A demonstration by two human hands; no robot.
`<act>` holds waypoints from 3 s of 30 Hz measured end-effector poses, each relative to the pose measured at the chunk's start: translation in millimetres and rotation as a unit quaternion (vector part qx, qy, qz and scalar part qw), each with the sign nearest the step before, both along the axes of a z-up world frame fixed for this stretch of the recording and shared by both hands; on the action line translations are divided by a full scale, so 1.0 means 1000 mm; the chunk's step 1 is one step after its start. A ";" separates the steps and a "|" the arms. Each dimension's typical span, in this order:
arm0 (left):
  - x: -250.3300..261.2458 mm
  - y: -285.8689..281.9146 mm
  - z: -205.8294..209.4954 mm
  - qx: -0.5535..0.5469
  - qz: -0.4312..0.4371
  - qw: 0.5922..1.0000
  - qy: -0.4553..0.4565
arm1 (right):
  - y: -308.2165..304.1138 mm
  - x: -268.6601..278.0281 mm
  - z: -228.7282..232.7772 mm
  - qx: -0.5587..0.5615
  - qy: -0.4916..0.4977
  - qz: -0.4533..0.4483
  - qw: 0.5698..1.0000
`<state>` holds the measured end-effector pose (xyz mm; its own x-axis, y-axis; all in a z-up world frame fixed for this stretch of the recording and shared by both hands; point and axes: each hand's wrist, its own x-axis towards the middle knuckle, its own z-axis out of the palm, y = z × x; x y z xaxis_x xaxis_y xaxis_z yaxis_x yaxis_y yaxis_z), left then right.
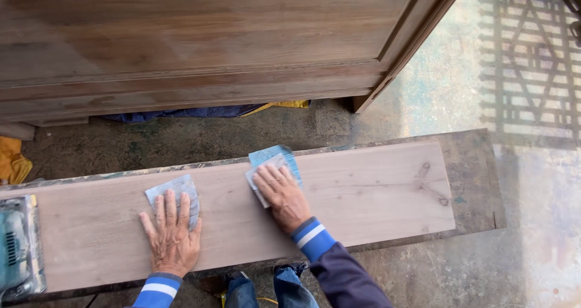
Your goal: Manually sanding a wooden plank with sandpaper using both hands.
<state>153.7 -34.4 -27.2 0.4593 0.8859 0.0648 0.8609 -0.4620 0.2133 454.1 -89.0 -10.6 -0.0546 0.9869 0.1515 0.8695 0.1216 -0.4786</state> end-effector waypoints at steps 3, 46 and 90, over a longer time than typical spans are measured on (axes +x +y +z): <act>0.003 0.003 0.005 0.005 -0.005 1.000 0.003 | -0.025 0.090 -0.011 0.030 -0.064 -0.099 0.993; -0.207 0.018 0.021 -0.006 0.035 0.998 -0.058 | 0.156 -0.276 -0.001 0.018 -0.028 0.286 0.958; -0.161 -0.021 0.125 -0.619 -0.054 0.486 -0.615 | -0.111 -0.125 0.132 -0.126 0.570 -0.231 0.778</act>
